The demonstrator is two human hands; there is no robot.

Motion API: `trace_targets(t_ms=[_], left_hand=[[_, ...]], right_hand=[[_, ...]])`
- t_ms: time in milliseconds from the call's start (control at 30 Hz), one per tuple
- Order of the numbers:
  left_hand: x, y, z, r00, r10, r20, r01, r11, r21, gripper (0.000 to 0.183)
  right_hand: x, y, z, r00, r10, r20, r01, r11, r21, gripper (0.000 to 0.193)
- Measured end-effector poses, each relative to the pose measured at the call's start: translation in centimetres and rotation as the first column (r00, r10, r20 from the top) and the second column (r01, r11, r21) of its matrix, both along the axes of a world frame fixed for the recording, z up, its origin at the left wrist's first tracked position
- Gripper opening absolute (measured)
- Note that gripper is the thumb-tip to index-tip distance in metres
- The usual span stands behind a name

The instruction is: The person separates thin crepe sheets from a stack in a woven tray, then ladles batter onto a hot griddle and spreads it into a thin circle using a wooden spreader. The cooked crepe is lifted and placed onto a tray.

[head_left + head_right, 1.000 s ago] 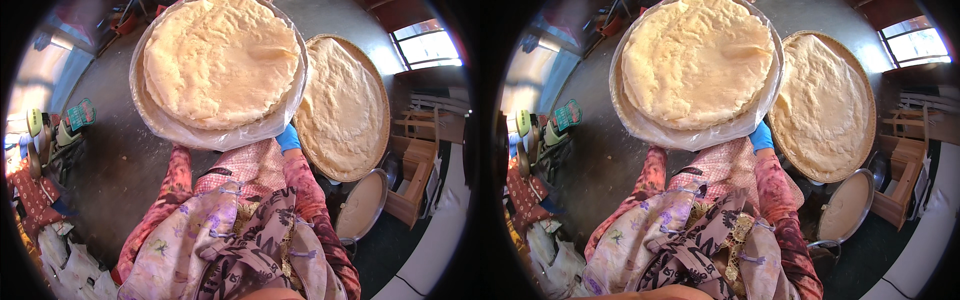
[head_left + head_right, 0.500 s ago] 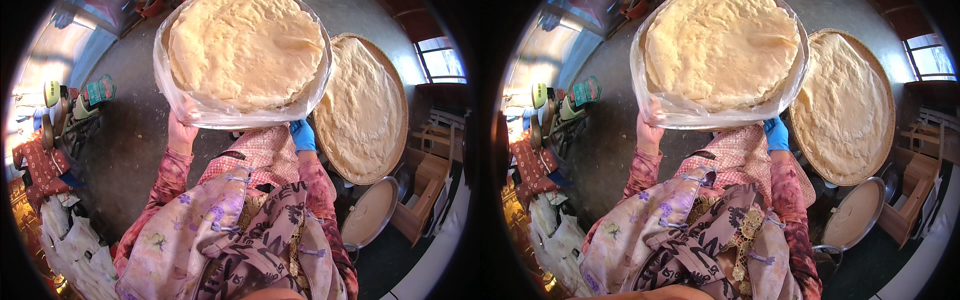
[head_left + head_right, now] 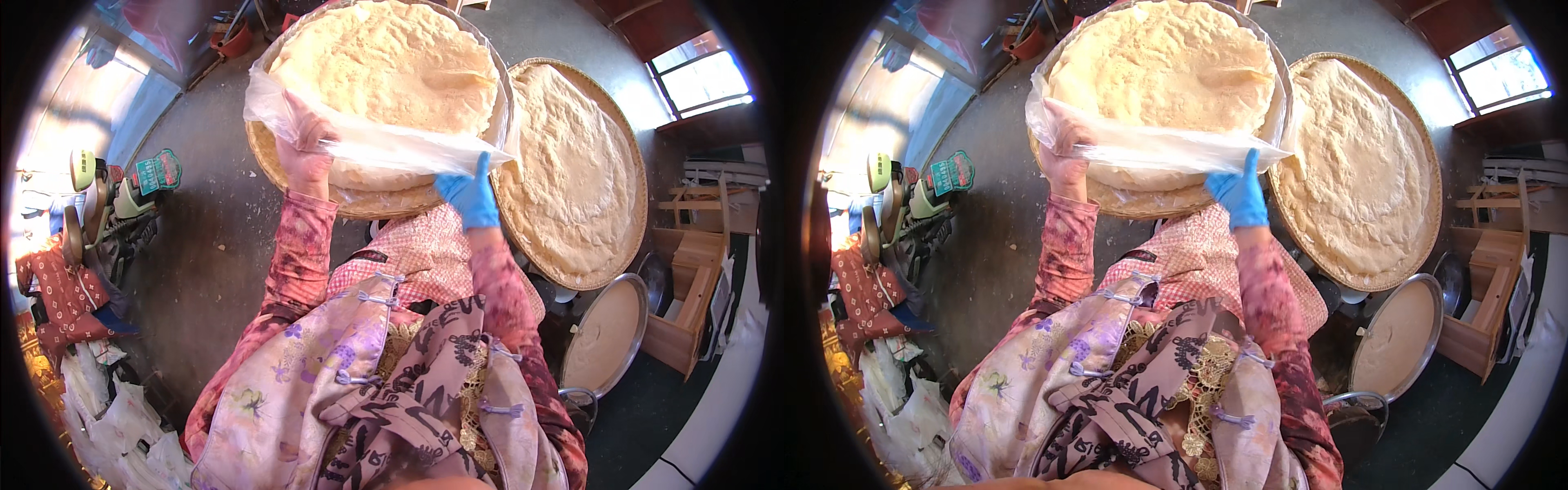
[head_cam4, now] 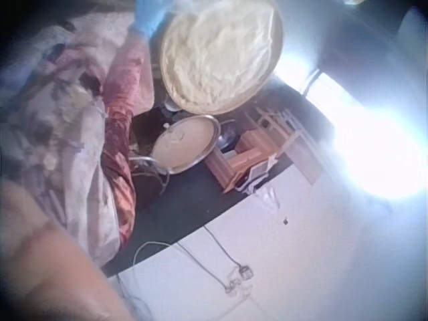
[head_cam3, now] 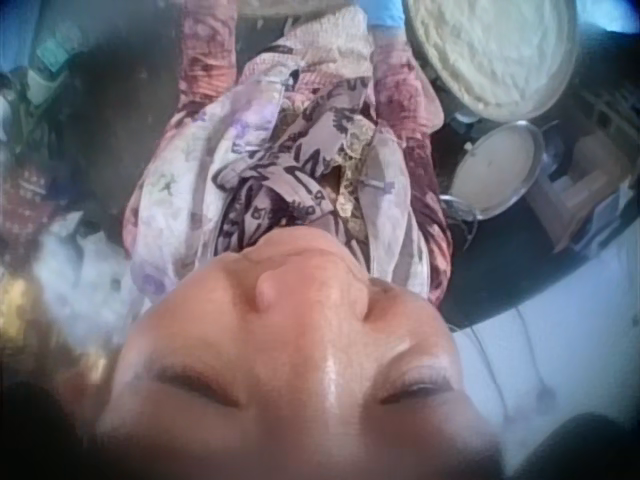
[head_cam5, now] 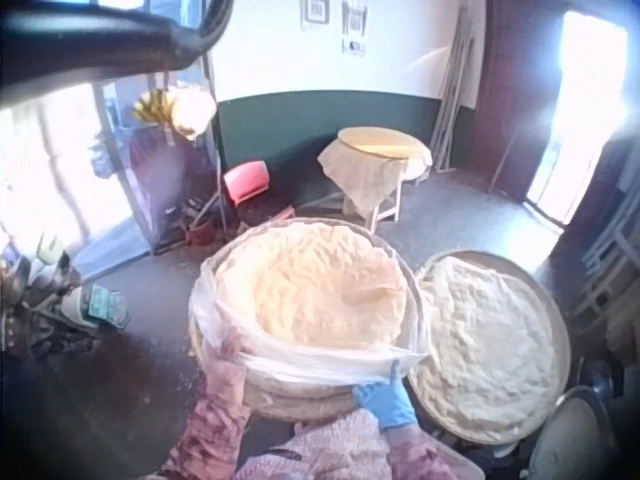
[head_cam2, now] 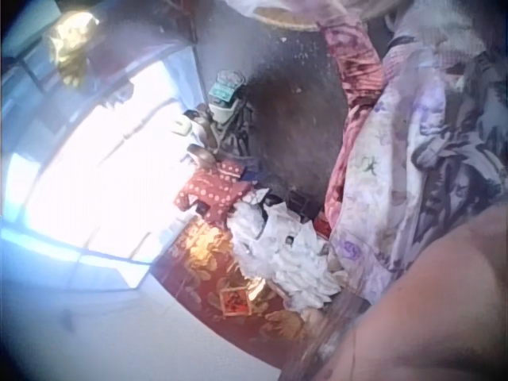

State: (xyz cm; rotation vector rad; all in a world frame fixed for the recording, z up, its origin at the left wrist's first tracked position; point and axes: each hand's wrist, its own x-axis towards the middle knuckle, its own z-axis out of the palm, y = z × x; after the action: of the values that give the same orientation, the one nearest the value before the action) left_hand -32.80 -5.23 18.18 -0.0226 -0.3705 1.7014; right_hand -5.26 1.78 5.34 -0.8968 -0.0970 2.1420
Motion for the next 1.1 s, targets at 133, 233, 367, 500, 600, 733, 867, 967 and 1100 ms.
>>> trace_targets(t_ms=[133,233,367,500,600,733,867,967,1100], left_hand=[[-2.4,-1.7,-1.8,0.969,0.019,-0.248,-0.055,0.989,-0.137,0.027],[-6.0,-3.2,-3.9,0.903,0.010,-0.429,-0.141,0.952,-0.273,0.042],[-11.5,-4.3,-7.2,0.849,-0.085,-0.522,-0.440,0.434,-0.786,0.085],[-17.9,-2.2,-10.3,0.726,-0.231,-0.648,-0.434,0.577,-0.692,0.099],[-23.0,1.1,-11.8,0.729,-0.351,-0.588,-0.338,0.563,-0.754,0.078],[-27.0,6.0,-13.1,0.687,-0.301,-0.662,-0.427,0.570,-0.702,0.044],[-31.1,10.1,-14.2,0.715,-0.295,-0.634,-0.511,0.399,-0.762,0.039],[-34.8,12.1,-16.5,0.688,-0.343,-0.640,-0.555,0.320,-0.768,0.037],[-38.2,15.7,-18.2,0.364,-0.432,-0.825,-0.646,0.522,-0.558,0.027]], right_hand=[[0.5,8.3,0.5,0.946,-0.292,0.141,0.258,0.941,0.218,0.032],[3.6,11.9,5.5,0.944,-0.306,0.124,0.246,0.902,0.354,0.026],[5.8,9.3,10.2,0.955,-0.171,0.241,-0.075,0.648,0.758,0.037],[5.5,6.2,8.8,0.803,-0.175,0.569,-0.374,0.596,0.711,0.057],[5.7,8.5,6.9,0.991,-0.102,0.089,0.054,0.902,0.429,0.080],[6.2,16.2,5.5,0.944,-0.094,0.316,-0.023,0.937,0.348,0.084],[6.1,24.0,2.4,0.938,0.005,0.345,-0.100,0.961,0.258,0.053],[5.0,28.8,-1.7,0.914,-0.110,0.390,-0.006,0.958,0.286,0.037],[3.9,33.5,-2.9,0.566,-0.171,0.806,-0.106,0.955,0.277,0.028]])
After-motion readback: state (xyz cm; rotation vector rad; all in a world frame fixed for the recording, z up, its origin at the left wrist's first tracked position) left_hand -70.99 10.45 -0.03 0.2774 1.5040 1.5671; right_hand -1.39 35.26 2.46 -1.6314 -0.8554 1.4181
